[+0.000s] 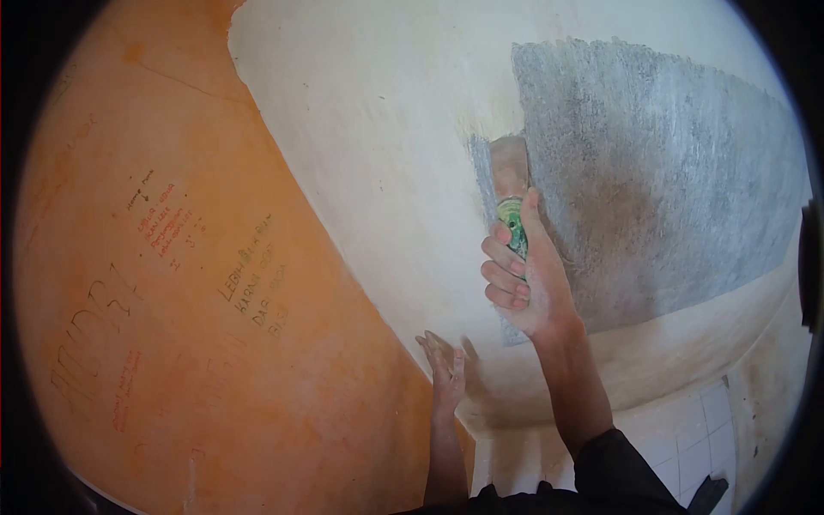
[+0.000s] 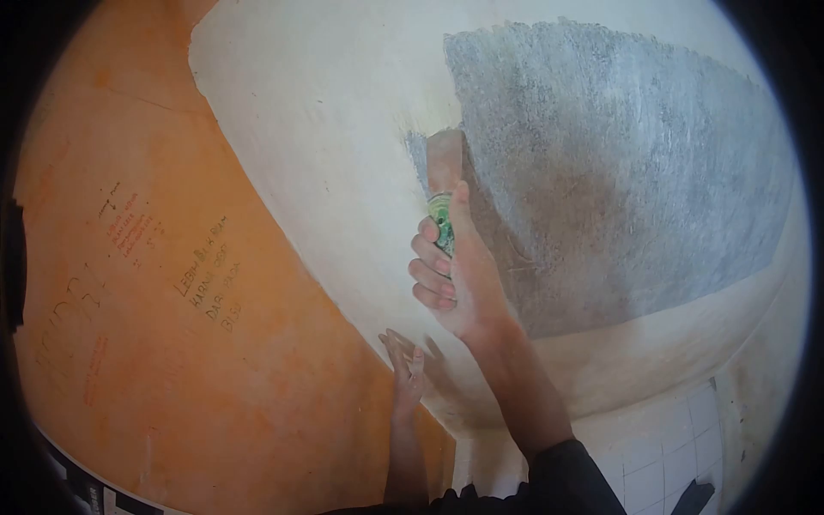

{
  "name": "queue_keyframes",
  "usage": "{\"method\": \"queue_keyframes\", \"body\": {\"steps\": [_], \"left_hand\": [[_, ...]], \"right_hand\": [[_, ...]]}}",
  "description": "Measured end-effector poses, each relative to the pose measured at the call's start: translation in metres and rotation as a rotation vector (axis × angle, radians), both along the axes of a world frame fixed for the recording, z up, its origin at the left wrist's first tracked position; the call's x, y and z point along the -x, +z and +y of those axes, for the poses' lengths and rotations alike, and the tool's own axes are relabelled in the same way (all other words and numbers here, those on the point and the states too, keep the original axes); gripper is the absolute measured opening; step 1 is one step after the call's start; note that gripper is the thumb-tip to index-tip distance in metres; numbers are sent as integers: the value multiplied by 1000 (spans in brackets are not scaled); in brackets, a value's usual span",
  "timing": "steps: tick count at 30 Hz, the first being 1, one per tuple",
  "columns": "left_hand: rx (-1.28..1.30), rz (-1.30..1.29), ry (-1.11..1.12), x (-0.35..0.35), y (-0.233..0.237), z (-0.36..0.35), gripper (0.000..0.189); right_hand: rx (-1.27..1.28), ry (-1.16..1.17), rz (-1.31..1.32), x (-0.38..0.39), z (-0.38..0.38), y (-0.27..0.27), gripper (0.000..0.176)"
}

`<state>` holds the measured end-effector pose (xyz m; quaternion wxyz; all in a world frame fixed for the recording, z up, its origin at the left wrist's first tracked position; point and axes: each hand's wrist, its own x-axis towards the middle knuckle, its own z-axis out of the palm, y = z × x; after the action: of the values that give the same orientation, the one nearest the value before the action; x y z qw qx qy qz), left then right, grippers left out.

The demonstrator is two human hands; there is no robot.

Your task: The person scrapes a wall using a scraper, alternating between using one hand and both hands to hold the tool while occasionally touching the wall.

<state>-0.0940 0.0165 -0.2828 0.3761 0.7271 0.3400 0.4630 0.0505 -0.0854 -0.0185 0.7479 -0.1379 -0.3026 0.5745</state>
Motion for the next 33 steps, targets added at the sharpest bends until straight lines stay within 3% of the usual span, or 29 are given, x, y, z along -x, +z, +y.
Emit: {"method": "queue_keyframes", "body": {"steps": [5,9,14,18,20,24,29,33], "left_hand": [[10,-20,35,-5,0,-4,88],[14,-29,31,-9,5,0,88],[7,-13,27,-3,-4,0,87],[12,-5,18,-4,-1,2,87],[21,-1,13,0,-1,-1,87],[42,-23,-1,2,1,-1,87],[38,9,-1,3,0,0,84],[1,-5,4,1,6,-3,87]], "right_hand": [[25,85,57,-7,-2,-36,55],[53,1,-29,-7,2,3,55],[54,30,2,-10,-2,-28,55],[32,-32,-7,-12,15,30,54],[-94,-22,-66,-6,14,47,53],[-8,76,64,3,-1,-17,52],[-32,54,7,0,2,10,53],[-5,94,58,-2,-2,-23,54]]}}
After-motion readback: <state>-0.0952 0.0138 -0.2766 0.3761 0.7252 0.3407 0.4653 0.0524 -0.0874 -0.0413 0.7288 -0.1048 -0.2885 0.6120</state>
